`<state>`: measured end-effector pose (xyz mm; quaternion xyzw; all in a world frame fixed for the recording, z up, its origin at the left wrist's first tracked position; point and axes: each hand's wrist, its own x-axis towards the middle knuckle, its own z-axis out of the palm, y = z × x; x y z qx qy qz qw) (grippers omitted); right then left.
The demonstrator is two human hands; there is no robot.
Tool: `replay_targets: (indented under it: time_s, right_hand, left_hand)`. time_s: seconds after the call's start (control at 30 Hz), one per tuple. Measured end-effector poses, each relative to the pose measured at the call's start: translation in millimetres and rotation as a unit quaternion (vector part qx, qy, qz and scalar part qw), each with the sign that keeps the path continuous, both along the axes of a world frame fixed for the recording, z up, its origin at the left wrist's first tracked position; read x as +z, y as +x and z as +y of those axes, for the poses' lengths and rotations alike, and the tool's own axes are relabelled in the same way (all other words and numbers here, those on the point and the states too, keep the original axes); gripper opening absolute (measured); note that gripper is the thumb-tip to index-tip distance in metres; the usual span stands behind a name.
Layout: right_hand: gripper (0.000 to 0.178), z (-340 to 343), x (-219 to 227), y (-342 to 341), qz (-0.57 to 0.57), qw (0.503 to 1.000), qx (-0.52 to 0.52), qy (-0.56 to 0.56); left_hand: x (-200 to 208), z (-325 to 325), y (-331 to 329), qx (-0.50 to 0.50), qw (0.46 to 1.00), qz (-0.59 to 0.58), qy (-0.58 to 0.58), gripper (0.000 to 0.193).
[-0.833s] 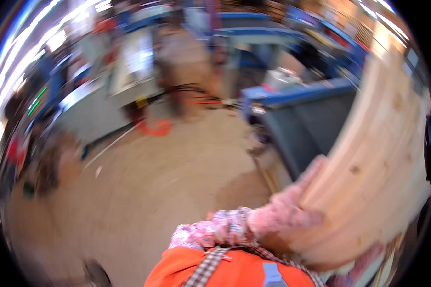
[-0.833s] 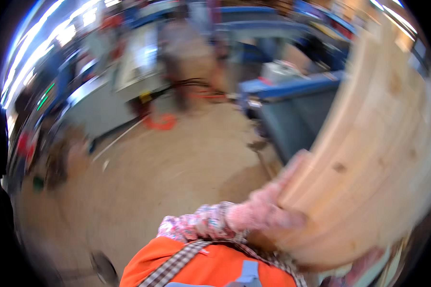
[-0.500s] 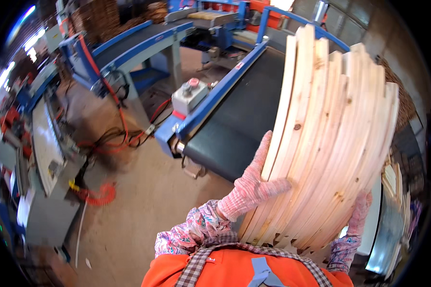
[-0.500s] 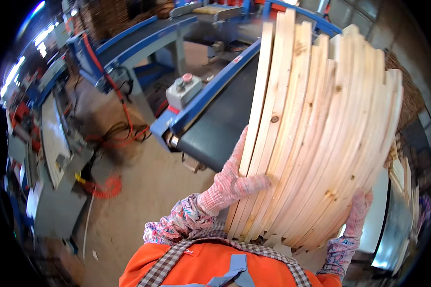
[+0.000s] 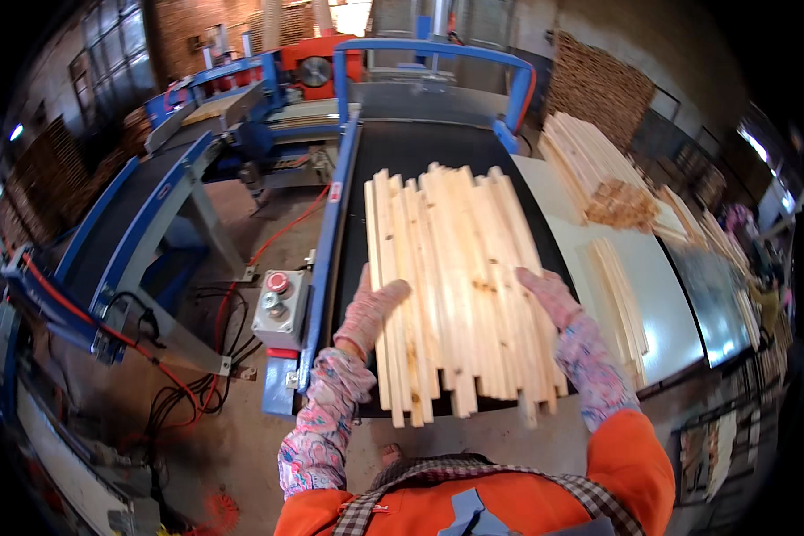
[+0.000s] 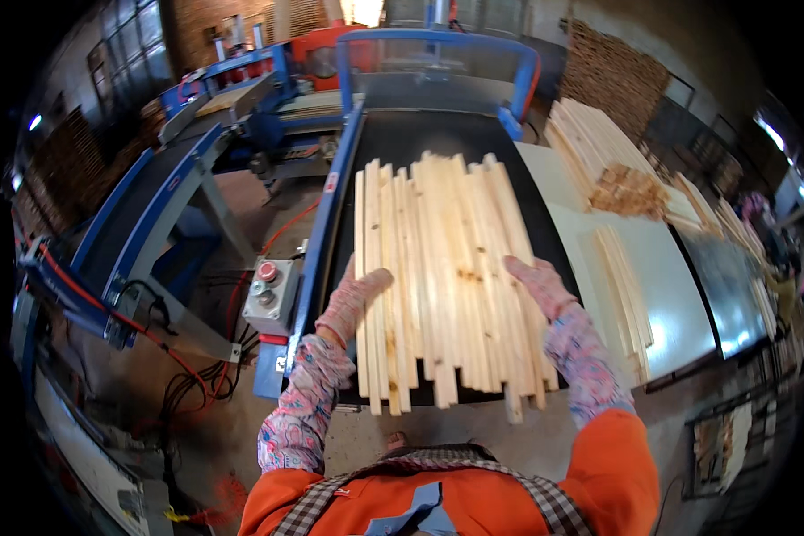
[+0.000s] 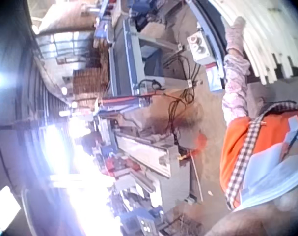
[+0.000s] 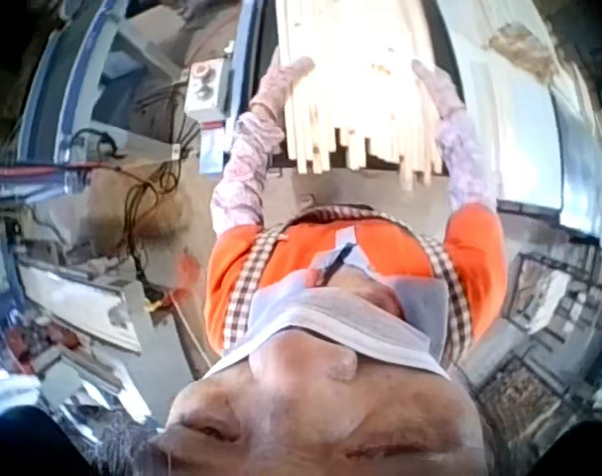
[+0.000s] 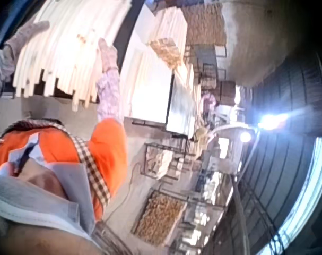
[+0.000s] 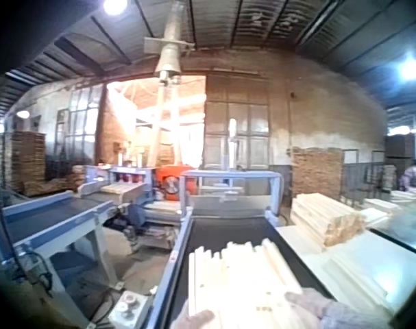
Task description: The person stacks light-colored wooden planks on a conveyor belt and a metal table in a workshop. They repeatedly pick up bundles of planks, align them, and place them into neat piles, occasionally moving between the conveyor and the table.
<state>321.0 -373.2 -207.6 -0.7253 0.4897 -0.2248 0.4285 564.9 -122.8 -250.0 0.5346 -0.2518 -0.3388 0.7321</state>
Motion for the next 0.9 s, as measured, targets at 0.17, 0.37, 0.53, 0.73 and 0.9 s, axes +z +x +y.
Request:
replay_targets:
  time_s: [0.17,0.37,0.53,0.73,0.9]
  right_hand:
    - [0.090,-28.2,-26.0,34.8,0.269,0.950,0.155,-0.045]
    - [0.074,-46.8,-43.2,20.3,0.224,0.946,0.212,-0.097]
    - [0.065,-25.5,-60.8,39.5,0.117,0.974,0.089,-0.172]
    - [0.054,2.7,-37.5,113.7,0.080,0.964,0.177,-0.180]
    - [0.078,-19.2,-20.4,87.2,0.132,0.960,0.194,-0.153]
  left_hand:
    - [11.0,-19.4,55.7,-0.097,0.676,-0.394,0.615,0.094]
    - [32.2,35.0,21.4,0.025,0.787,-0.388,0.479,0.091]
    - [18.3,141.2,-46.5,-0.007,0.983,-0.121,0.141,0.090]
    - [22.9,165.1,-82.8,0.158,0.881,-0.380,0.233,0.081]
    - [40.8,123.7,-129.1,0.000,0.987,-0.158,0.019,0.063]
